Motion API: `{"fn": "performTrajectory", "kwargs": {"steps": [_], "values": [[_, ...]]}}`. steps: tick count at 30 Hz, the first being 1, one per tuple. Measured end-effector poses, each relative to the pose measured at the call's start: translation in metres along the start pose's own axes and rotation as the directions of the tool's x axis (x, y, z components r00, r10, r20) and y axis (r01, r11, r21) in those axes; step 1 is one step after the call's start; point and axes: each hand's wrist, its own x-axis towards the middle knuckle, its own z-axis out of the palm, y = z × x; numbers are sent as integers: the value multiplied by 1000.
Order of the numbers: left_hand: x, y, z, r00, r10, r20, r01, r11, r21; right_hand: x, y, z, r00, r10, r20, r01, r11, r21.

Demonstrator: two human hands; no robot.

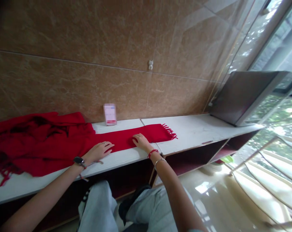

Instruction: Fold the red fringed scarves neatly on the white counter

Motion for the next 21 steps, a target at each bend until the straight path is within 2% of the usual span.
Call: {"fn": "performTrajectory", "kwargs": {"steps": [2, 4, 7, 10, 15, 17, 21], "values": [[-1, 9, -7, 999, -8, 38, 7, 1000, 9, -6, 12, -15, 988, -97, 123, 102, 994, -36], [6, 19, -14, 997, 18, 72, -19, 1000, 20, -15, 29, -34, 958, -146, 247, 165, 984, -61], [29, 31, -20, 988, 86, 131, -91, 995, 30, -31, 53, -55, 946, -131, 297, 168, 981, -101], [55, 39, -19, 970, 92, 225, -110, 992, 69, -45, 66, -59, 964, -98, 247, 136, 981, -141], [88, 52, -16, 951, 36, 306, -92, 981, 171, -55, 68, -46, 997, -23, 73, 30, 994, -103], [99, 61, -14, 958, 45, 282, -85, 988, 132, -56, 67, -43, 1000, 3, 23, -1, 996, -86], [116, 79, -4, 982, 114, 152, -121, 992, 37, -55, 65, -41, 1000, -6, -9, 5, 991, -136]]}}
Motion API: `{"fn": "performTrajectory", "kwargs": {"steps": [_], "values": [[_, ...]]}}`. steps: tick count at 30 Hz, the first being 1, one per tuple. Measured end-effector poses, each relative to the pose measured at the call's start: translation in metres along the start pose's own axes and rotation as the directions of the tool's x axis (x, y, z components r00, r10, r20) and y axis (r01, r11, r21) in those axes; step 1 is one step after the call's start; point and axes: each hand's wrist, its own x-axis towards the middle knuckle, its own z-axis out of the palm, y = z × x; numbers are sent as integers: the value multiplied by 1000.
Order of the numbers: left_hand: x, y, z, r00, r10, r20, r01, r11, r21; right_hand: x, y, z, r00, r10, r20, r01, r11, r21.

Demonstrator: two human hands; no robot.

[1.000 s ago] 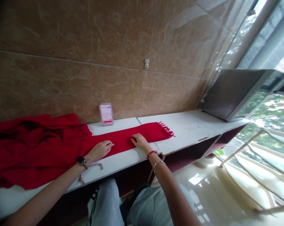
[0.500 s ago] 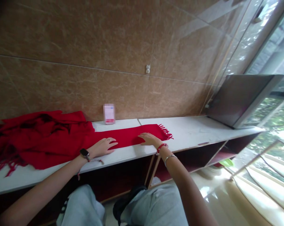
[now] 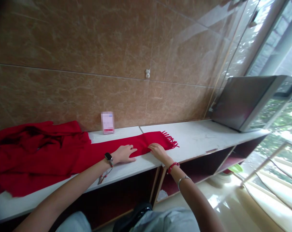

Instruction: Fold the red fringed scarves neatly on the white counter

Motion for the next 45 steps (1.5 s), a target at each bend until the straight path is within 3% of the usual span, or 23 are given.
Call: {"fn": "performTrajectory", "kwargs": {"steps": [6, 9, 12, 17, 22, 29, 33, 38, 45], "values": [[9, 7, 13, 992, 6, -127, -9, 1000, -23, 8, 5, 2, 997, 61, -55, -60, 998, 26], [8, 4, 19, 987, -2, -161, -4, 999, -33, 15, 11, -1, 997, 72, -30, -69, 995, 77], [8, -1, 23, 987, -65, -148, 61, 998, -30, 18, 16, -6, 997, 74, 7, -74, 995, 65], [9, -13, 20, 979, -155, -128, 150, 987, -52, 17, 17, -13, 999, 24, 42, -20, 996, -92], [4, -19, 10, 990, -92, -109, 85, 994, -69, 14, 19, -14, 998, 22, 56, -10, 980, -199], [-4, -6, 1, 1000, -12, -27, 11, 1000, -26, -1, 28, -9, 998, -46, 40, 54, 971, -234], [-6, 0, 3, 999, -26, -29, 25, 999, -40, -7, 28, -12, 1000, 19, -23, -25, 958, -285], [-1, -11, 13, 994, -88, -61, 76, 981, -181, -11, 39, -15, 982, 154, -107, -175, 957, -231], [14, -38, 34, 987, -96, -128, 38, 917, -397, -6, 61, -22, 991, 134, 27, -128, 980, -151]]}}
